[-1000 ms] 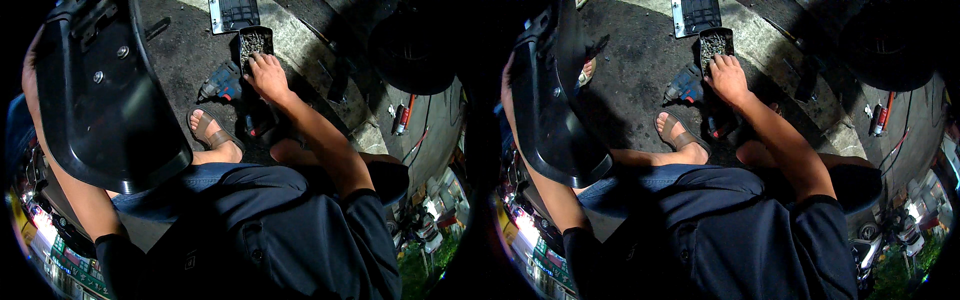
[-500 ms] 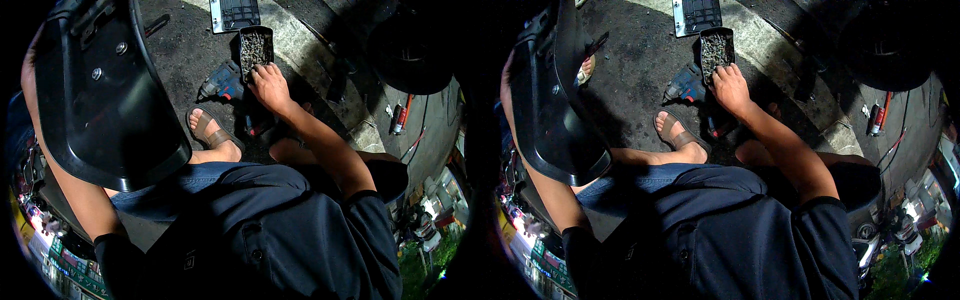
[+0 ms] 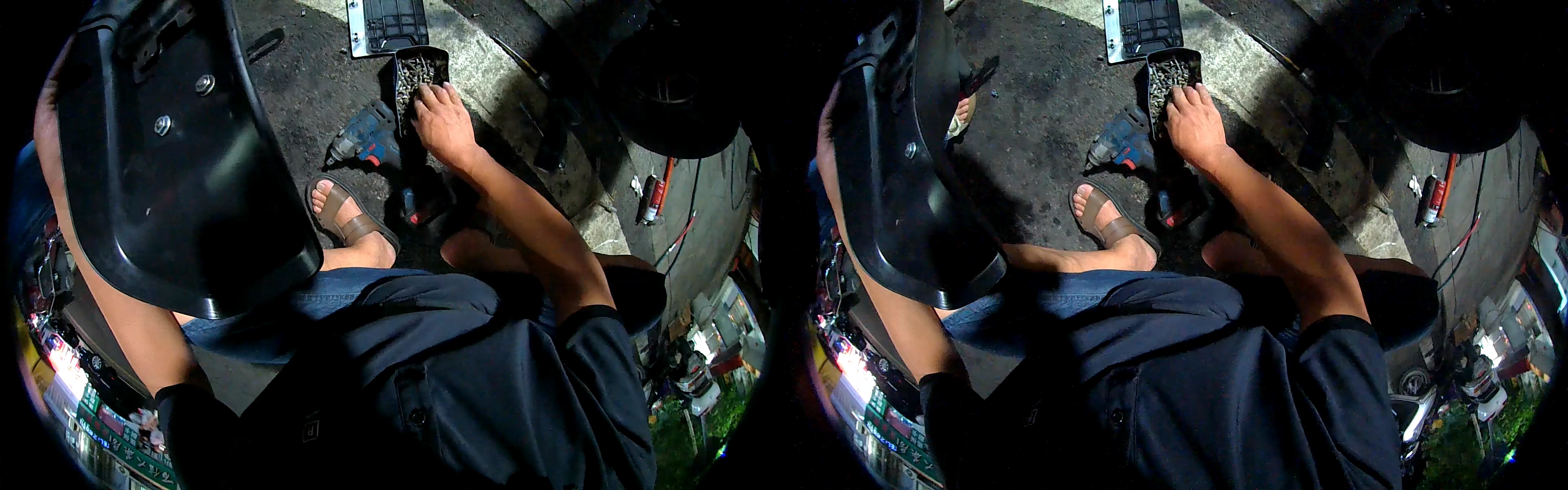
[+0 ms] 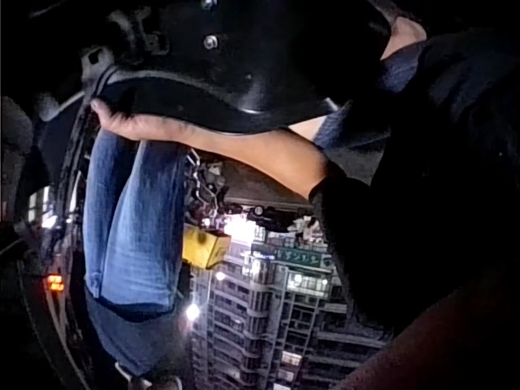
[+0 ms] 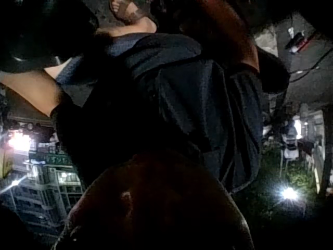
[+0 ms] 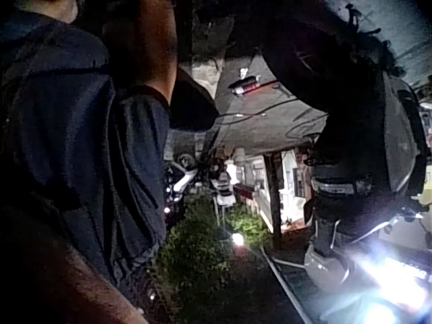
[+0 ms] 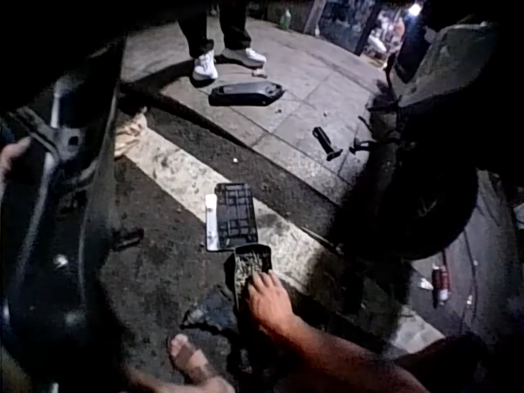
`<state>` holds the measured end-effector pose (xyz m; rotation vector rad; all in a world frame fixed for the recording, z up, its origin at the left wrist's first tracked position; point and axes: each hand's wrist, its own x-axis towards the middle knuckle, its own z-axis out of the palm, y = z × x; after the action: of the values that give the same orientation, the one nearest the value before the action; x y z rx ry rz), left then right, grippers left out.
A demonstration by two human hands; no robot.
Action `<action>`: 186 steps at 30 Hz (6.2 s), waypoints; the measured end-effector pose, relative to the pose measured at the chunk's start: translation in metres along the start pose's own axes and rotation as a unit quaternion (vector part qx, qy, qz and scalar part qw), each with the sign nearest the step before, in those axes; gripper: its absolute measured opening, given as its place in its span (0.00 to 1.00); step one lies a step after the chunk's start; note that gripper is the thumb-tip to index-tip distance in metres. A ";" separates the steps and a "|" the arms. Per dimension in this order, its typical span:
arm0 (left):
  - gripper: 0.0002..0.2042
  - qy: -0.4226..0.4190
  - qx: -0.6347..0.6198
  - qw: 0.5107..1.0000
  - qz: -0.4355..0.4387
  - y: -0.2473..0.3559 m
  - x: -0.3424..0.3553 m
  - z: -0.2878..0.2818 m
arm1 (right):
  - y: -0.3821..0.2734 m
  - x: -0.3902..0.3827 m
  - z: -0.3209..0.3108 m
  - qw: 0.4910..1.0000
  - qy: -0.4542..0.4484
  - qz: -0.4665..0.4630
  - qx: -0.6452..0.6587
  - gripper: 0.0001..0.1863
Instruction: The person assembles a motorcycle fairing component by hand and using a power drill. The person aligns plastic panels, inserts a metal bracket, and secures it with screws taken from a small bin.
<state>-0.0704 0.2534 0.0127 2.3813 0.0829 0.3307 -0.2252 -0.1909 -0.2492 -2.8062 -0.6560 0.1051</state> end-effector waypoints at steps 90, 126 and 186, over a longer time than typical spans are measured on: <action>0.20 -0.292 -0.467 0.779 -0.300 0.143 -0.066 0.112 | -0.088 0.135 -0.242 0.951 0.057 -0.094 0.290 0.14; 0.31 -0.324 -0.418 0.812 -0.248 0.128 -0.071 0.118 | -0.103 0.131 -0.228 0.982 0.072 -0.137 0.110 0.03; 0.40 -0.286 -0.394 0.846 -0.219 0.126 -0.064 0.133 | -0.101 0.140 -0.216 0.983 0.111 -0.052 0.135 0.05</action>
<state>-0.1022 0.0635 -0.0105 1.4880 0.1681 -0.4937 -0.1149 -0.0913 -0.0158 -2.4733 -0.6768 -0.1285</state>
